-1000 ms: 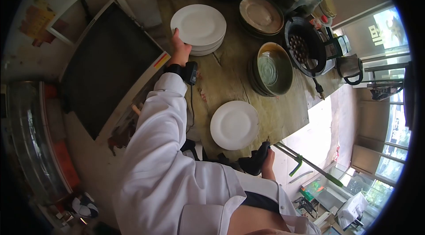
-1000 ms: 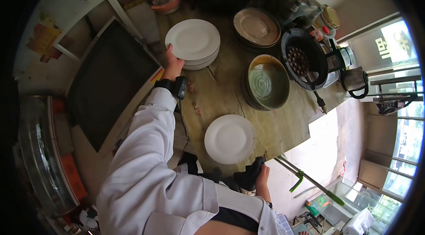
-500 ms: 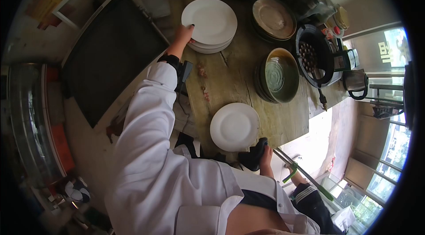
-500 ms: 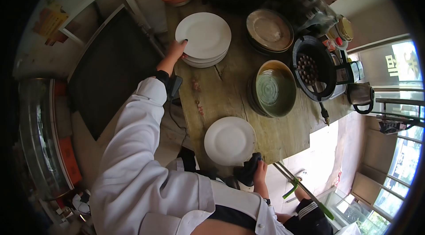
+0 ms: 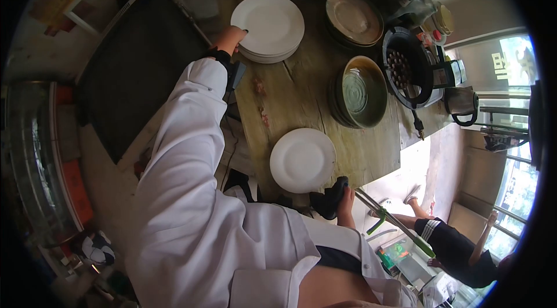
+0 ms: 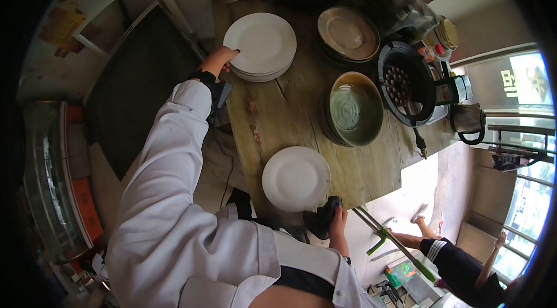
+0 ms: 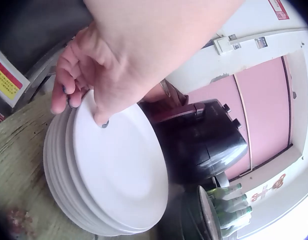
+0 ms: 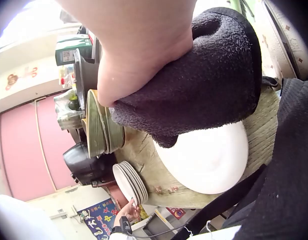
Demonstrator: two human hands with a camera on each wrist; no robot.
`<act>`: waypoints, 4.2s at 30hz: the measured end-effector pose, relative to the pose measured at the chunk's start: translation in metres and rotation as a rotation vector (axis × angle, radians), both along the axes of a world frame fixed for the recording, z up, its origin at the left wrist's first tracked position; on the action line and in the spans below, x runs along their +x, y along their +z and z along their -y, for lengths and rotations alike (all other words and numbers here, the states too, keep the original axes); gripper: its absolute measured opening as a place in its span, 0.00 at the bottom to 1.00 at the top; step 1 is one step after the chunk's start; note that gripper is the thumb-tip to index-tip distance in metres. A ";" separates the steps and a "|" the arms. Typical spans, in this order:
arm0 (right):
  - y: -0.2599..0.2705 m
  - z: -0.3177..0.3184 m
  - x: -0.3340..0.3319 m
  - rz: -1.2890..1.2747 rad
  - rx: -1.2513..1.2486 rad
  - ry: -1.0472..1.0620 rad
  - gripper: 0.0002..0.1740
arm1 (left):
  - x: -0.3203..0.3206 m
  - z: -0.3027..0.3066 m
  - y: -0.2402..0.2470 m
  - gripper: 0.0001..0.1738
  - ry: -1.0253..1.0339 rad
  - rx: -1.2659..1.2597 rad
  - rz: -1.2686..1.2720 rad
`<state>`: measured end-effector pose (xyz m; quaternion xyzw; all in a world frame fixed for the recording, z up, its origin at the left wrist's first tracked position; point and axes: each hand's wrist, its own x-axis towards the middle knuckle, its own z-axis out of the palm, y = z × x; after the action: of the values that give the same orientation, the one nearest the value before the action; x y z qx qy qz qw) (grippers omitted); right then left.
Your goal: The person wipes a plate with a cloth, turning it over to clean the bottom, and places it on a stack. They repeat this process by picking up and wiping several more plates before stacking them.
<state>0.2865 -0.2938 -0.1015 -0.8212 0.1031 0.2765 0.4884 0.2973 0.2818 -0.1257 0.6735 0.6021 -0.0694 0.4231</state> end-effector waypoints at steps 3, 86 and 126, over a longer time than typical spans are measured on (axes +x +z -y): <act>-0.001 0.002 -0.004 0.014 -0.003 -0.012 0.20 | -0.007 0.002 0.008 0.25 -0.072 0.067 0.018; 0.101 -0.164 -0.195 0.413 0.384 1.136 0.21 | -0.393 0.280 0.138 0.16 -0.449 -0.057 0.735; 0.257 -0.064 -0.254 0.558 1.076 0.496 0.17 | -0.394 0.278 0.219 0.28 -0.078 -0.074 1.535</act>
<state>0.0321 -0.2300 0.1558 -0.5026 -0.3727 0.1707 0.7612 -0.0963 0.0041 0.0936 0.5390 0.1130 0.3824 0.7419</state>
